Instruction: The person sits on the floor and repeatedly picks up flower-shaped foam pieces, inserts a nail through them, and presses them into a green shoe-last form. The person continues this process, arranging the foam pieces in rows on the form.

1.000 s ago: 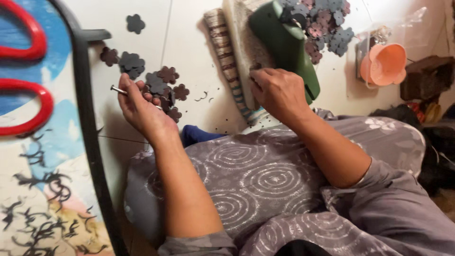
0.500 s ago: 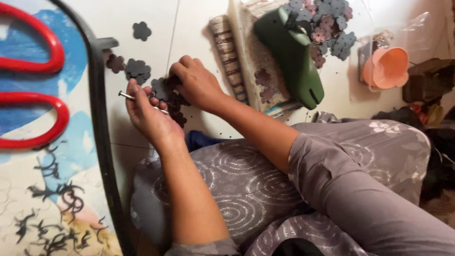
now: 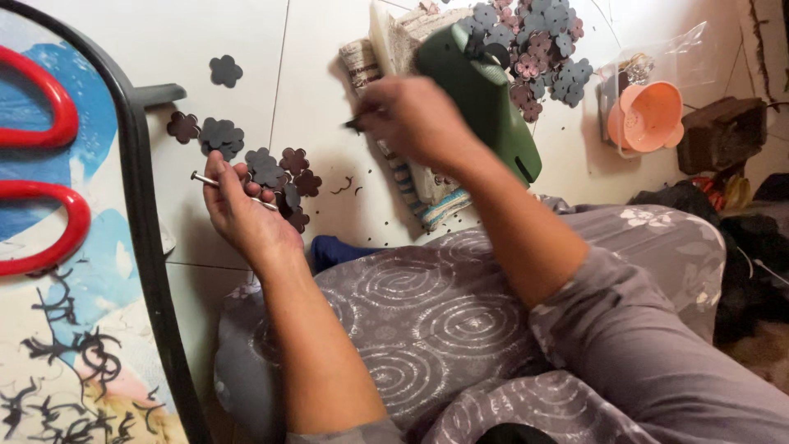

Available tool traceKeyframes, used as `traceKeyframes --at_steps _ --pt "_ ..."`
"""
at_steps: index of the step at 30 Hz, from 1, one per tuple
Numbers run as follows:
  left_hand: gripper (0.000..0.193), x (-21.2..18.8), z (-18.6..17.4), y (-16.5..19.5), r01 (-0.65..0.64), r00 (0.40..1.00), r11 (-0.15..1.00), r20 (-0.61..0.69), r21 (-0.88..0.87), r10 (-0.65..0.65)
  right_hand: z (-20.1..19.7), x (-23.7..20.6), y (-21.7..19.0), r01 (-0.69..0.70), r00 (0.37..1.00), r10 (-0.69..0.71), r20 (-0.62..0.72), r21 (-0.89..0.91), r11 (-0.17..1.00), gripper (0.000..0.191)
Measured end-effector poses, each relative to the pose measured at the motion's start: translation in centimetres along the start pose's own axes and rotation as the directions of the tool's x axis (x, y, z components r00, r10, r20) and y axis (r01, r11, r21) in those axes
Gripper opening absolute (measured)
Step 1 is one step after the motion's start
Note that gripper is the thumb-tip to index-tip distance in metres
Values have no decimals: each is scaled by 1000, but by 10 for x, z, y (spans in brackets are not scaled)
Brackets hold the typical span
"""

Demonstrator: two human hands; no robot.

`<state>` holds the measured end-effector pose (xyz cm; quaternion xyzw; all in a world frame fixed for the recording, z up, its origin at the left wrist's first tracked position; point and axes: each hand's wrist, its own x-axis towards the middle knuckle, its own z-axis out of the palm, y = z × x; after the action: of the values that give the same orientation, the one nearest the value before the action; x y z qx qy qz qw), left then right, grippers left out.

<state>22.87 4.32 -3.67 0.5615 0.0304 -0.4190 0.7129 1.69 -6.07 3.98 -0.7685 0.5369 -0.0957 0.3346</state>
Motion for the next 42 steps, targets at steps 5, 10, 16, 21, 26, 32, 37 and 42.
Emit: traceKeyframes --at_steps 5,10,16,21,26,32,37,42 --pt "31 0 -1 -3 0 1000 999 24 52 -1 -65 -20 16 182 969 -244 -43 -543 820 10" --pt "32 0 0 -5 6 999 999 37 44 -8 -62 -20 31 326 936 -341 84 -566 757 13" --pt "32 -1 1 -5 18 999 997 26 71 -20 -46 -16 45 339 909 -415 48 -664 667 18" --pt "29 -1 5 0 11 999 998 -43 55 -8 -36 -13 48 293 896 -443 -20 -723 626 13" --pt "31 -5 8 10 -29 994 998 -107 58 35 -3 -11 27 285 851 -502 -153 -668 687 5" --pt "33 -10 6 17 -84 984 993 -149 79 95 91 2 -20 423 903 -430 2 -178 888 29" --pt "33 -4 4 15 -81 989 996 -120 48 86 121 24 -27 374 920 -386 -60 -147 915 20" --pt "34 -1 3 15 -59 990 996 -125 61 66 108 33 -28 160 986 -161 48 34 987 16"
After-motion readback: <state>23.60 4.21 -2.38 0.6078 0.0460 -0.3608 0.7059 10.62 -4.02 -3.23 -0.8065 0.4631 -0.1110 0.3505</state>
